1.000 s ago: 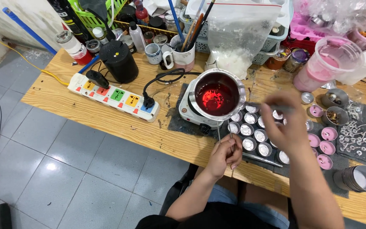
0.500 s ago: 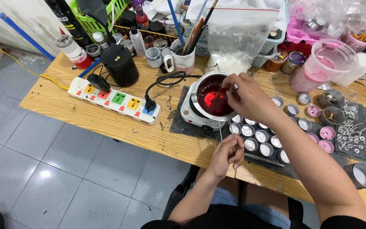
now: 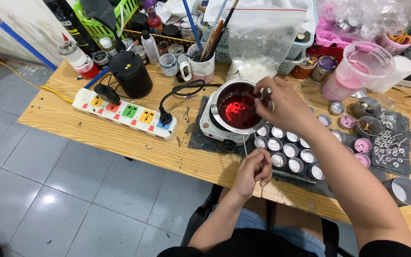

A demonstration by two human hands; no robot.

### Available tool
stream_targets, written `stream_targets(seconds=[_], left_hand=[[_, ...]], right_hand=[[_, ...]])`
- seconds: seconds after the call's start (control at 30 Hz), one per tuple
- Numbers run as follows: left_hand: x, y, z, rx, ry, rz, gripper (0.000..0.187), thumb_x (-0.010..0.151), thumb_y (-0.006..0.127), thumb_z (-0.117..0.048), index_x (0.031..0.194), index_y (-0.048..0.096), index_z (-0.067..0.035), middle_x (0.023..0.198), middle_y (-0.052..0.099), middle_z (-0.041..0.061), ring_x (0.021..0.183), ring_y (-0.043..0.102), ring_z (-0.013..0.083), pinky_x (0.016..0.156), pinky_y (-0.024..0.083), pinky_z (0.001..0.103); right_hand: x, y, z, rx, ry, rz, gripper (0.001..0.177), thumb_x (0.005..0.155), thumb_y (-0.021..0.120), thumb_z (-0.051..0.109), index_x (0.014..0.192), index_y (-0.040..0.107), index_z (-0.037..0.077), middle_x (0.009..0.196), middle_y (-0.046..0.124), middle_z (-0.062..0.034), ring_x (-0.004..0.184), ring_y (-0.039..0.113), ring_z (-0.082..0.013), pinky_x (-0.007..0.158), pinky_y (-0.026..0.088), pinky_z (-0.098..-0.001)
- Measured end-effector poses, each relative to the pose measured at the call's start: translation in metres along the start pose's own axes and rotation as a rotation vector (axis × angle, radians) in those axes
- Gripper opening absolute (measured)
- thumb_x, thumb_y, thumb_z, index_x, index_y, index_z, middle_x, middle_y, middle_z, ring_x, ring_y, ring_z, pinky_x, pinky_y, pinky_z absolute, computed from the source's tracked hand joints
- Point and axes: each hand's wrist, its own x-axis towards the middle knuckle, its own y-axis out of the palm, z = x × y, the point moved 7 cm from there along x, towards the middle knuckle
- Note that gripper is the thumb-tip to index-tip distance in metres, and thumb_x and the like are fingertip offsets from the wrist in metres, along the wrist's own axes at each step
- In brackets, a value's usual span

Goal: Placing wax pieces into tealight containers and managing melted wax on a hot plate.

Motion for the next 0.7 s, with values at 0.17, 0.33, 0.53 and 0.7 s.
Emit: stream_targets(seconds=[0.17, 0.33, 0.53, 0.7], left_hand=[[0.000, -0.002, 0.002, 0.020, 0.010, 0.004, 0.031, 0.112, 0.026, -0.021, 0.100, 0.050, -0.006, 0.056, 0.033, -0.002, 0.046, 0.033, 0.0100, 0.048, 0.036, 0.026], [-0.001, 0.000, -0.001, 0.021, 0.001, -0.002, 0.031, 0.112, 0.026, -0.020, 0.099, 0.050, -0.006, 0.056, 0.033, -0.002, 0.047, 0.033, 0.0100, 0.048, 0.036, 0.026], [-0.001, -0.001, 0.002, 0.004, -0.011, -0.005, 0.031, 0.112, 0.026, -0.020, 0.099, 0.050, -0.006, 0.056, 0.033, -0.002, 0.047, 0.033, 0.0097, 0.048, 0.036, 0.026], [-0.002, 0.000, 0.001, -0.013, 0.003, 0.004, 0.031, 0.112, 0.027, -0.020, 0.099, 0.051, -0.005, 0.056, 0.033, -0.002, 0.047, 0.034, 0.0102, 0.049, 0.036, 0.026]], right_hand=[[0.004, 0.016, 0.012, -0.117, -0.145, 0.025, 0.027, 0.088, 0.070, 0.010, 0.110, 0.054, 0.006, 0.081, 0.065, -0.0113, 0.088, 0.063, -0.0326, 0.089, 0.042, -0.0479], [0.006, 0.012, 0.012, -0.010, -0.196, -0.002, 0.027, 0.088, 0.067, 0.005, 0.111, 0.053, 0.005, 0.098, 0.065, -0.0133, 0.090, 0.061, -0.0322, 0.088, 0.046, -0.0464], [0.010, -0.001, 0.007, 0.082, -0.043, -0.017, 0.021, 0.092, 0.068, 0.005, 0.110, 0.057, 0.002, 0.097, 0.064, -0.0165, 0.087, 0.066, -0.0266, 0.073, 0.054, -0.0400], [0.012, 0.013, 0.009, -0.126, -0.005, 0.079, 0.029, 0.090, 0.073, 0.010, 0.113, 0.057, 0.003, 0.088, 0.069, -0.0168, 0.080, 0.066, -0.0317, 0.093, 0.047, -0.0483]])
